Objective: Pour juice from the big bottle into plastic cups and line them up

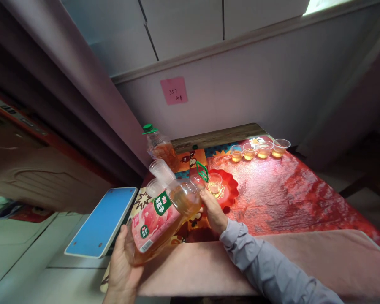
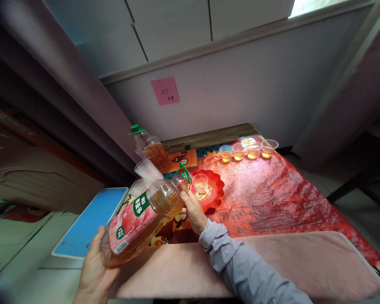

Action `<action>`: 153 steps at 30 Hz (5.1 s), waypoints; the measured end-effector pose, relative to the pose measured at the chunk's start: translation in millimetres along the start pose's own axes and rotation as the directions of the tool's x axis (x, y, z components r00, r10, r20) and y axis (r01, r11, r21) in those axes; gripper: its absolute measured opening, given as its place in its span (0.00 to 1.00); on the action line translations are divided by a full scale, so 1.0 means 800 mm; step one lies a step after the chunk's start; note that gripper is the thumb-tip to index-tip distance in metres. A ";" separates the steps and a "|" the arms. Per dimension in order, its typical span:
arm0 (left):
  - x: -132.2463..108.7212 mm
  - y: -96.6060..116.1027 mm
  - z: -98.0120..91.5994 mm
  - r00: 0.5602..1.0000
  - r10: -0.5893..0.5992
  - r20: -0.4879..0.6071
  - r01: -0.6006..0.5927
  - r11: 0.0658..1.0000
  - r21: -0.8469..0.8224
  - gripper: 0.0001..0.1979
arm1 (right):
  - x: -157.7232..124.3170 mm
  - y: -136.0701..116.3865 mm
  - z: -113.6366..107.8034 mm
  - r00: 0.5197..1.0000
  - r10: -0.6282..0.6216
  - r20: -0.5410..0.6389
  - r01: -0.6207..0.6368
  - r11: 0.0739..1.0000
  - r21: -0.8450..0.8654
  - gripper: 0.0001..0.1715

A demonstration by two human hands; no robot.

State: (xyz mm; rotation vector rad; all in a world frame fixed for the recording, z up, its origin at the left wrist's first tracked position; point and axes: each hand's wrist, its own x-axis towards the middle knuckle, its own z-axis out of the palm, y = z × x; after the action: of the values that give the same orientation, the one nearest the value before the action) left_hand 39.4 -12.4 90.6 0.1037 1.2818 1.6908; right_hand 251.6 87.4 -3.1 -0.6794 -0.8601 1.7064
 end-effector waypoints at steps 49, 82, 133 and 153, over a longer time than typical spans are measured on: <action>-0.006 0.002 0.023 0.997 0.025 -0.068 -0.015 0.990 0.139 0.26 | 0.007 -0.006 -0.004 0.995 0.072 -0.062 -0.063 0.988 0.143 0.38; -0.004 0.002 0.025 0.998 0.045 -0.037 -0.039 0.988 0.148 0.27 | 0.007 -0.005 -0.008 0.993 0.078 -0.093 -0.067 0.991 0.113 0.35; -0.015 0.006 0.036 1.000 -0.003 -0.030 0.007 0.992 0.125 0.25 | 0.009 -0.008 -0.005 0.991 0.088 -0.102 -0.072 0.986 0.151 0.37; -0.017 0.005 0.039 1.000 0.008 -0.011 -0.006 0.992 0.124 0.26 | 0.011 -0.006 -0.005 0.988 0.099 -0.116 -0.080 0.985 0.153 0.40</action>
State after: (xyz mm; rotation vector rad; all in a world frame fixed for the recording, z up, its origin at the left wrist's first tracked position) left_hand 62.0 -0.7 113.6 0.1727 1.3962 1.6189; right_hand 255.3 97.8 -1.7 -0.7230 -0.6181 1.7694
